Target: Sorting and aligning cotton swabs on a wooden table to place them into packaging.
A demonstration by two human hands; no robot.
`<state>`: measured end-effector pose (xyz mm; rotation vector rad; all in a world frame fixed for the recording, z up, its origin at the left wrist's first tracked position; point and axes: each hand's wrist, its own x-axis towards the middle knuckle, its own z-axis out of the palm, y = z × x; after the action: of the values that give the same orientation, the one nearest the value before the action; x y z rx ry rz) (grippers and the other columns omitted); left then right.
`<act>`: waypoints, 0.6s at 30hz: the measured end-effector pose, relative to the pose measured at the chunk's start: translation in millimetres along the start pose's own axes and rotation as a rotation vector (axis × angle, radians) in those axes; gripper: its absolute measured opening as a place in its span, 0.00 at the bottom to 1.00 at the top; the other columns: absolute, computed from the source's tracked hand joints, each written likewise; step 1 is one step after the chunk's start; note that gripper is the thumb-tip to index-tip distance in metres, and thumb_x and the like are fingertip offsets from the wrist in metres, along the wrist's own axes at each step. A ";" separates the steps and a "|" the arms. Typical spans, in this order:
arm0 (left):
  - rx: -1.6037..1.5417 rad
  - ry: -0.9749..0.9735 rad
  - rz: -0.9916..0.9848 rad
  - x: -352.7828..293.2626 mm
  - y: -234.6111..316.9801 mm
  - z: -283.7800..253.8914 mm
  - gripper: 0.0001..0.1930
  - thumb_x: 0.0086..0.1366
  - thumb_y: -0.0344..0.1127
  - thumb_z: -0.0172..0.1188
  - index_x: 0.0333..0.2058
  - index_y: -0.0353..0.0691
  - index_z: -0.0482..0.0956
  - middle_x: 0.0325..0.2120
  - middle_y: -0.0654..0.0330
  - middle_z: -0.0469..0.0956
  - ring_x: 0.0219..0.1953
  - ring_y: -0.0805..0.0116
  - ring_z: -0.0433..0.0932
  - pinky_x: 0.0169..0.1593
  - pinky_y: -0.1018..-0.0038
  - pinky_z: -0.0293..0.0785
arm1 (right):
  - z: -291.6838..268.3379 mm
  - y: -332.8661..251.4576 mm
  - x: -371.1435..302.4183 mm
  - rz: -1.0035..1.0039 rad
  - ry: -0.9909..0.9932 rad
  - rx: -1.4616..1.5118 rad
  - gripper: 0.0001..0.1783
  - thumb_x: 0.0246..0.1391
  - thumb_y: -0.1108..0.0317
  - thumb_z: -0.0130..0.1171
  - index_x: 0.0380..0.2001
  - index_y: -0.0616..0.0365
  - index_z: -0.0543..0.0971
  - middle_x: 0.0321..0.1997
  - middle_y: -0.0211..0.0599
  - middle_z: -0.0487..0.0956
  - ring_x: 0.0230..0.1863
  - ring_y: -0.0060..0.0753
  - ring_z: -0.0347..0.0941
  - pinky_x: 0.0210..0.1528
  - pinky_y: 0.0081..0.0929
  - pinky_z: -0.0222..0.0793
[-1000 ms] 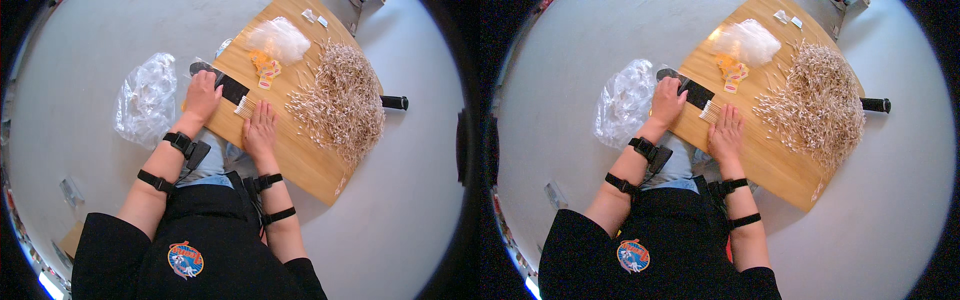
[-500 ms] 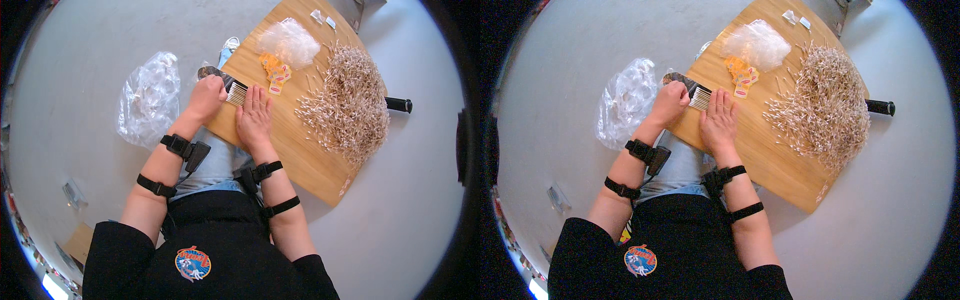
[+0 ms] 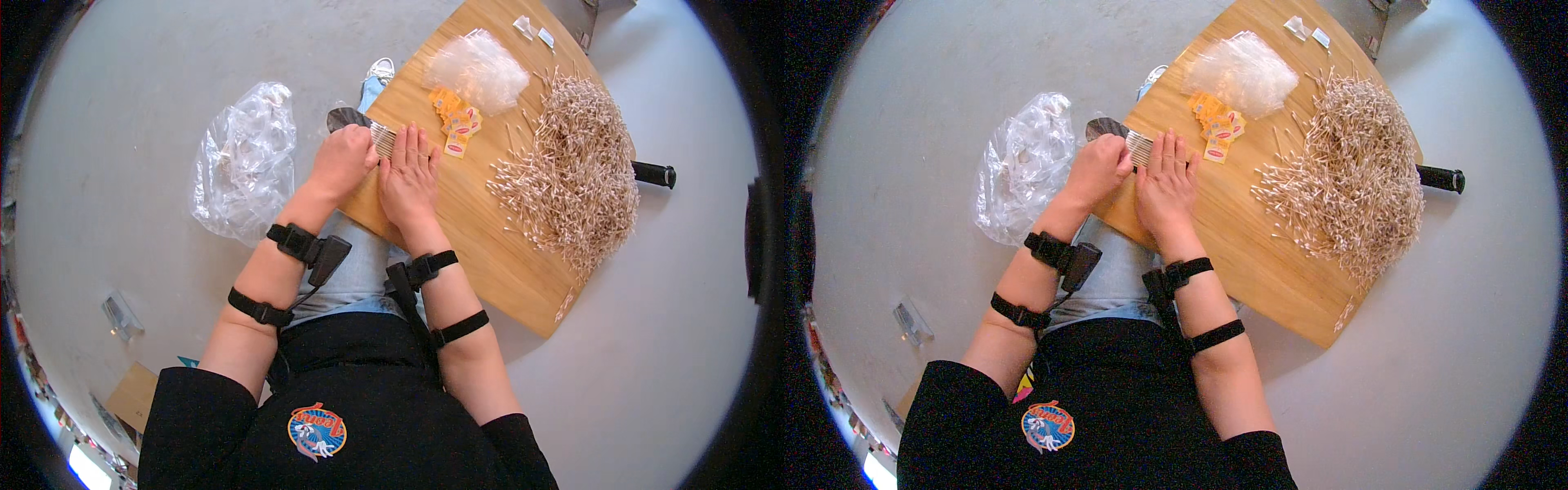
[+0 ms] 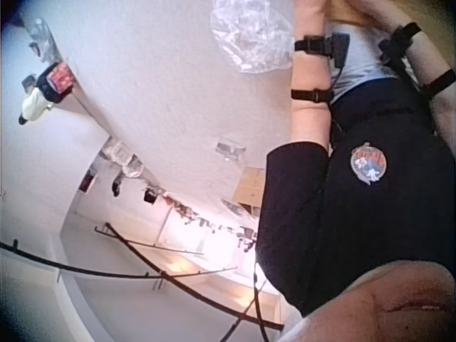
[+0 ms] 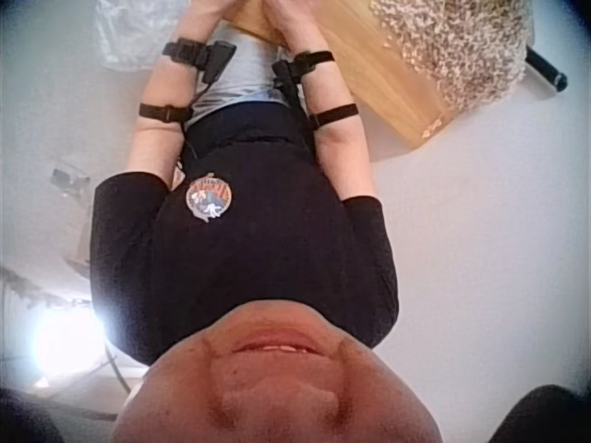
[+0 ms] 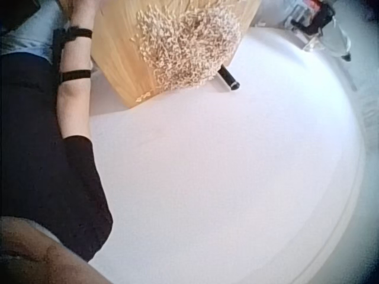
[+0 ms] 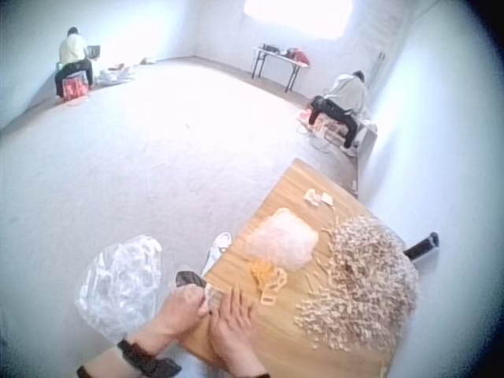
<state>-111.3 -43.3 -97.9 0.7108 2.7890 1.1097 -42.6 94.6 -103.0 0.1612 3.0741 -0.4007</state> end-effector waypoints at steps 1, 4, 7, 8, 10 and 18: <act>0.015 -0.005 -0.018 0.1 1.3 0.6 0.08 0.59 0.35 0.58 0.28 0.36 0.75 0.30 0.49 0.78 0.35 0.47 0.79 0.40 0.55 0.76 | 0.7 -1.2 1.5 0.002 -0.002 -0.013 0.36 0.66 0.53 0.41 0.71 0.63 0.54 0.78 0.47 0.48 0.79 0.44 0.39 0.77 0.49 0.28; 0.045 -0.019 -0.049 -1.0 4.7 1.5 0.08 0.59 0.36 0.59 0.28 0.36 0.75 0.31 0.49 0.78 0.35 0.47 0.79 0.40 0.55 0.76 | 6.0 -7.9 2.4 -0.014 0.018 -0.051 0.36 0.67 0.53 0.40 0.71 0.64 0.53 0.78 0.48 0.48 0.79 0.45 0.39 0.77 0.49 0.28; 0.035 -0.009 -0.060 0.0 4.3 1.2 0.09 0.60 0.36 0.59 0.29 0.35 0.75 0.31 0.49 0.78 0.36 0.46 0.79 0.40 0.55 0.76 | 12.7 -16.3 4.3 -0.021 0.057 -0.054 0.36 0.66 0.54 0.40 0.70 0.66 0.53 0.77 0.51 0.50 0.78 0.47 0.41 0.76 0.50 0.30; 0.009 0.013 -0.058 0.6 2.4 0.2 0.09 0.61 0.36 0.59 0.29 0.35 0.75 0.31 0.50 0.78 0.36 0.46 0.78 0.40 0.56 0.76 | 12.0 -19.2 4.7 -0.011 0.074 -0.036 0.36 0.65 0.55 0.41 0.70 0.66 0.53 0.76 0.53 0.51 0.78 0.49 0.42 0.76 0.51 0.32; -0.137 0.110 -0.030 5.4 -3.5 -3.8 0.09 0.64 0.36 0.57 0.31 0.35 0.77 0.31 0.50 0.79 0.37 0.48 0.79 0.42 0.58 0.76 | 8.7 -18.5 3.9 0.003 0.078 0.059 0.35 0.65 0.58 0.42 0.70 0.67 0.54 0.75 0.53 0.52 0.77 0.50 0.44 0.76 0.50 0.33; -1.273 0.130 -0.262 32.7 -24.4 -6.1 0.27 0.78 0.50 0.36 0.60 0.32 0.66 0.58 0.50 0.71 0.64 0.61 0.66 0.69 0.66 0.59 | 0.9 -18.0 7.9 0.093 0.353 0.799 0.30 0.66 0.66 0.39 0.67 0.71 0.55 0.72 0.60 0.57 0.73 0.56 0.50 0.74 0.42 0.44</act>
<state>-151.5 -48.5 -105.9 0.0981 1.5376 2.3902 -52.3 77.8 -99.7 0.4262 2.9864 -1.7271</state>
